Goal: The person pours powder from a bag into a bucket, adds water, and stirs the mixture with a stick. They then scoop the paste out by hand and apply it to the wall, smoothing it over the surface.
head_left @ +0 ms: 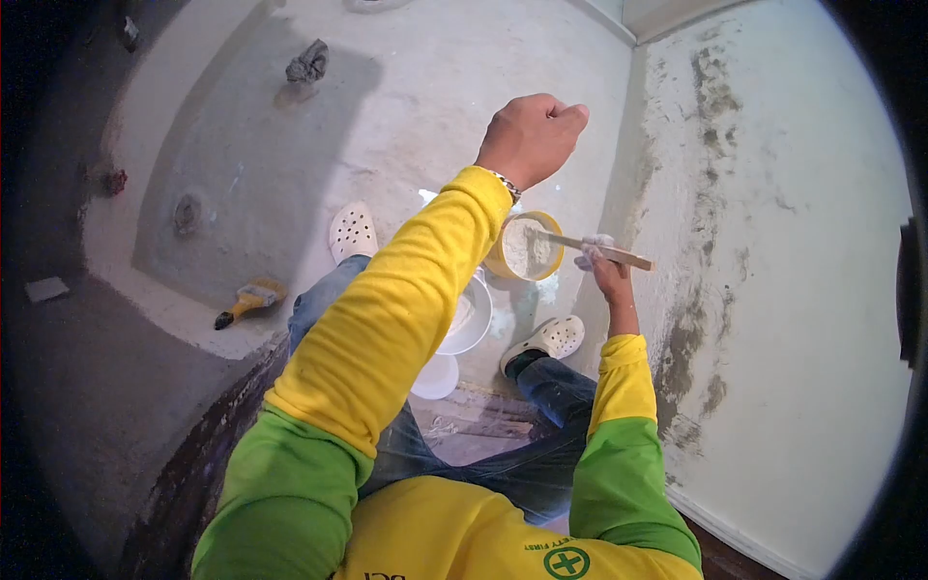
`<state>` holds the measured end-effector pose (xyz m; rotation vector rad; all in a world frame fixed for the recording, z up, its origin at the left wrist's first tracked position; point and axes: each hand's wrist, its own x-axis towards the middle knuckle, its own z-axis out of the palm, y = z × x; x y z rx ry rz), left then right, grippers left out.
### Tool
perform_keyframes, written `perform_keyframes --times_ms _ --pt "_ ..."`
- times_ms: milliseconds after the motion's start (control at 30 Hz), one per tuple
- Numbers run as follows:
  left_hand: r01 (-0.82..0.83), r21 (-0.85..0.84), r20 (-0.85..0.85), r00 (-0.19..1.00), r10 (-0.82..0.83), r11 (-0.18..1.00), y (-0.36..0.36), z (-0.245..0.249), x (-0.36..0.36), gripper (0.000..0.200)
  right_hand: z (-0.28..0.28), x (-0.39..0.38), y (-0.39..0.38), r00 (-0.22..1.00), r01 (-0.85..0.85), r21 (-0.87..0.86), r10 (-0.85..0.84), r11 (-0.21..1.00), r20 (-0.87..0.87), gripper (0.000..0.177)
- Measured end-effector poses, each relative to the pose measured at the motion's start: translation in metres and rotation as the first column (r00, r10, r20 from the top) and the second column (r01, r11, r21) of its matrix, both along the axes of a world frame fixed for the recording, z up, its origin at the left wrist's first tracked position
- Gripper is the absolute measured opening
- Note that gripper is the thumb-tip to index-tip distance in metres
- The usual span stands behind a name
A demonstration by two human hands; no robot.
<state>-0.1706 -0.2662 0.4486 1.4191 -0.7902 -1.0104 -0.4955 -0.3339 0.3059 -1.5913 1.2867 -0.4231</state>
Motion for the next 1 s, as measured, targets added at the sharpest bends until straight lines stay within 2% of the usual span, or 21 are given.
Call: perform_keyframes --times_ms 100,133,233,300,333,367,433,500,567,633,700,733,767,800,833,867,933,967,1000 --pt "0.001 0.007 -0.001 1.000 -0.001 1.000 0.000 0.000 -0.003 0.040 -0.004 0.009 -0.001 0.993 -0.082 -0.061 0.086 0.995 0.077 0.024" --pt "0.000 0.016 -0.013 1.000 0.000 1.000 0.000 0.001 -0.003 0.040 -0.010 0.009 0.006 0.999 -0.038 -0.111 0.040 0.993 0.012 0.022" --pt "0.017 0.015 -0.034 0.999 -0.017 1.000 -0.001 0.002 -0.003 0.040 -0.070 -0.023 0.020 0.996 -0.053 -0.151 0.041 0.987 -0.081 0.023" --pt "0.015 0.015 -0.028 1.000 -0.015 1.000 -0.001 0.003 -0.004 0.040 -0.062 -0.001 0.046 0.986 0.046 -0.024 -0.049 0.999 -0.160 0.025" --pt "0.015 0.018 -0.018 1.000 -0.015 1.000 -0.001 0.003 -0.004 0.040 -0.064 0.004 0.049 0.985 0.175 0.097 -0.174 0.980 -0.017 0.023" --pt "0.020 0.017 -0.016 1.000 -0.020 1.000 -0.002 0.002 -0.004 0.040 -0.055 0.013 0.050 0.984 0.179 0.097 -0.179 0.979 -0.015 0.023" --pt "0.023 0.004 -0.029 0.999 -0.023 1.000 -0.002 0.001 -0.007 0.040 -0.028 0.028 0.044 0.936 0.326 0.181 -0.343 0.928 0.075 0.021" --pt "0.017 0.002 -0.030 0.999 -0.017 1.000 -0.001 0.000 -0.006 0.040 -0.012 0.031 0.031 0.948 0.301 0.142 -0.312 0.943 0.059 0.022" --pt "0.000 0.000 -0.026 1.000 0.000 1.000 0.001 0.000 -0.002 0.040 -0.005 0.036 0.021 0.955 0.287 0.032 -0.288 0.957 0.066 0.022" --pt "0.007 0.010 -0.051 0.999 -0.006 1.000 0.001 0.001 -0.001 0.040 -0.024 0.036 0.016 0.952 0.300 0.022 -0.301 0.954 0.065 0.023" --pt "0.014 0.013 -0.049 0.999 -0.013 1.000 0.002 0.003 -0.002 0.040 -0.077 0.018 0.008 0.991 0.073 -0.106 -0.060 0.992 0.123 0.024" --pt "0.023 0.015 -0.046 0.999 -0.023 1.000 0.001 0.004 -0.003 0.039 -0.067 0.032 0.029 0.978 0.100 -0.055 -0.088 0.993 0.191 0.025" --pt "0.027 0.012 -0.046 0.999 -0.026 1.000 0.000 0.004 -0.005 0.039 -0.075 0.029 0.031 0.991 -0.078 -0.121 0.090 0.990 0.101 0.025" --pt "0.022 0.004 -0.020 1.000 -0.022 1.000 0.000 0.004 -0.007 0.039 -0.075 0.014 0.035 0.999 -0.034 -0.005 0.034 0.999 0.041 0.024" --pt "0.015 -0.004 0.007 1.000 -0.015 1.000 0.000 0.003 -0.008 0.039 -0.049 0.020 0.045 1.000 0.016 0.108 -0.013 0.994 -0.025 0.022" --pt "0.011 -0.002 0.005 1.000 -0.011 1.000 0.000 0.003 -0.007 0.039 -0.048 0.012 0.038 1.000 0.012 0.110 -0.009 0.994 -0.027 0.022" --pt "0.010 0.001 -0.021 1.000 -0.010 1.000 -0.001 0.003 -0.005 0.038 -0.042 -0.009 0.020 0.986 -0.001 0.158 0.027 0.987 -0.165 0.023" --pt "0.012 -0.001 -0.020 1.000 -0.012 1.000 -0.001 0.002 -0.006 0.038 -0.050 -0.010 0.017 0.986 0.001 0.157 0.025 0.988 -0.164 0.023" --pt "0.021 0.011 -0.040 0.999 -0.021 1.000 -0.001 0.002 -0.005 0.038 -0.059 -0.009 0.012 0.994 0.078 0.052 -0.074 0.996 -0.080 0.023"
